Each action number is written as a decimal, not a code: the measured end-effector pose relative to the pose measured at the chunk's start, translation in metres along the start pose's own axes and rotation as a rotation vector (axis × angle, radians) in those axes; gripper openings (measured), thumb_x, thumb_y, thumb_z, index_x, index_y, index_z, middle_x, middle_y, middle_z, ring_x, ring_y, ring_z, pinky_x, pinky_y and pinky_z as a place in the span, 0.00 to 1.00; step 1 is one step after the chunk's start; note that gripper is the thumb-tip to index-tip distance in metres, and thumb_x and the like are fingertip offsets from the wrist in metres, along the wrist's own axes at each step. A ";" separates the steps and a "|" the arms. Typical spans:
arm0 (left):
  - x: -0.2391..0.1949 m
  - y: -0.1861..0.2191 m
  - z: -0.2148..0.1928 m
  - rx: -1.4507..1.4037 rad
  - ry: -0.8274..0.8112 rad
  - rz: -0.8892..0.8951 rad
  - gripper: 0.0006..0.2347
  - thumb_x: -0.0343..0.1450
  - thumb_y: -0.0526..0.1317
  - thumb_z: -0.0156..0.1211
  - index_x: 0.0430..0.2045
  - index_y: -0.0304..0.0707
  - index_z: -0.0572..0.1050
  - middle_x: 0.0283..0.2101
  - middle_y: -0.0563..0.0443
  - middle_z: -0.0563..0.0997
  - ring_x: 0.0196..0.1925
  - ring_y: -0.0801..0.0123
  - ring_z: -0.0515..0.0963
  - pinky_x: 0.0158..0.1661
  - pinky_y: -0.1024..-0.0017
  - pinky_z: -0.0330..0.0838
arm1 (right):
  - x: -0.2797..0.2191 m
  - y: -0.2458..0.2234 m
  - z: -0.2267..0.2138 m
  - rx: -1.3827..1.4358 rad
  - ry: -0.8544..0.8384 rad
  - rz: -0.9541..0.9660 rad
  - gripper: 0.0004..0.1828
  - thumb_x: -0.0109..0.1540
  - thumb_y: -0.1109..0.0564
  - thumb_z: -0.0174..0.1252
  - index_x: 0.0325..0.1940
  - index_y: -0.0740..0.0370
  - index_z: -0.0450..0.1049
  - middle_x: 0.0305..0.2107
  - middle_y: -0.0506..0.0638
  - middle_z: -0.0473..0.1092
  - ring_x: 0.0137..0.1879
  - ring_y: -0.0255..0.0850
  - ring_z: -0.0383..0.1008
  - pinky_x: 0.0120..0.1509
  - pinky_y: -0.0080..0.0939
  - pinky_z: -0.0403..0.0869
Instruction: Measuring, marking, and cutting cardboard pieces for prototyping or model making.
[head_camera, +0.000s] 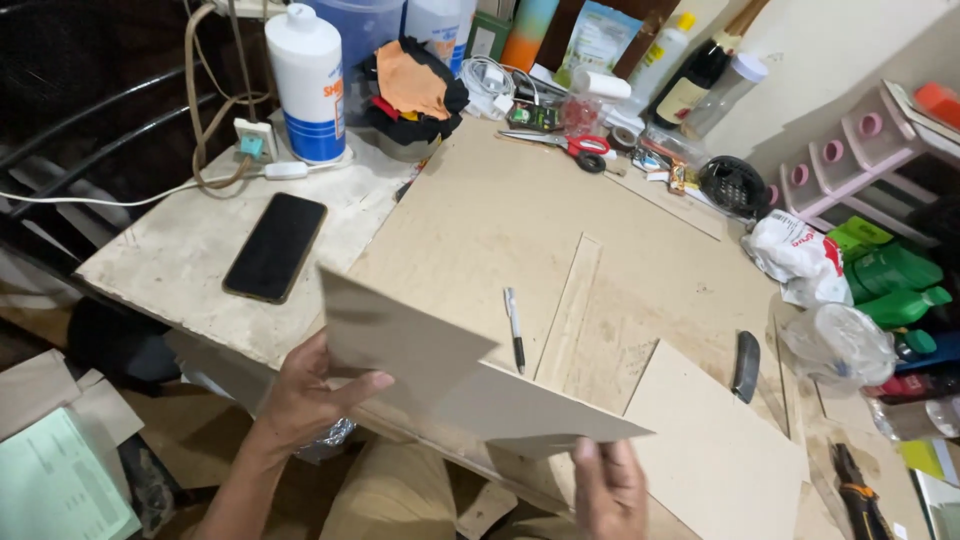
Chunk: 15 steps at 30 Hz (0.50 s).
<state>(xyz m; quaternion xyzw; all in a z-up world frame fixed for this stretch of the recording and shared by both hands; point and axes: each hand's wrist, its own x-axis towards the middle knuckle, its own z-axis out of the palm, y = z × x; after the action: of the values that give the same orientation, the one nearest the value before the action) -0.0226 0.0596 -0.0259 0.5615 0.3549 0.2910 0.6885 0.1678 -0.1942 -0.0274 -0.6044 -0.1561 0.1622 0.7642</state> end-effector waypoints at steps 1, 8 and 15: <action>-0.001 -0.003 -0.006 -0.013 0.005 0.003 0.25 0.56 0.34 0.76 0.49 0.34 0.80 0.50 0.46 0.88 0.49 0.62 0.88 0.54 0.67 0.84 | -0.002 0.009 -0.001 -0.082 -0.046 0.002 0.23 0.63 0.63 0.54 0.62 0.74 0.74 0.49 0.62 0.79 0.59 0.46 0.76 0.67 0.42 0.71; 0.000 -0.008 0.000 0.073 -0.144 0.108 0.27 0.59 0.39 0.75 0.55 0.38 0.76 0.51 0.47 0.88 0.53 0.60 0.88 0.60 0.68 0.81 | 0.019 -0.031 -0.026 -0.473 -0.037 -0.279 0.36 0.57 0.57 0.60 0.70 0.61 0.68 0.38 0.52 0.76 0.46 0.39 0.76 0.52 0.35 0.73; 0.001 -0.018 0.008 0.143 -0.147 0.203 0.23 0.62 0.41 0.73 0.52 0.38 0.77 0.53 0.50 0.87 0.56 0.65 0.85 0.62 0.68 0.77 | 0.002 -0.141 0.045 -1.012 -0.176 -0.993 0.24 0.60 0.56 0.63 0.58 0.72 0.73 0.49 0.64 0.74 0.57 0.53 0.74 0.66 0.50 0.73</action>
<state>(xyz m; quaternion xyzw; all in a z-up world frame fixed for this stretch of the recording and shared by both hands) -0.0157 0.0521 -0.0424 0.6617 0.2648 0.2913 0.6381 0.1586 -0.1849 0.1196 -0.7270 -0.5302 -0.2492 0.3581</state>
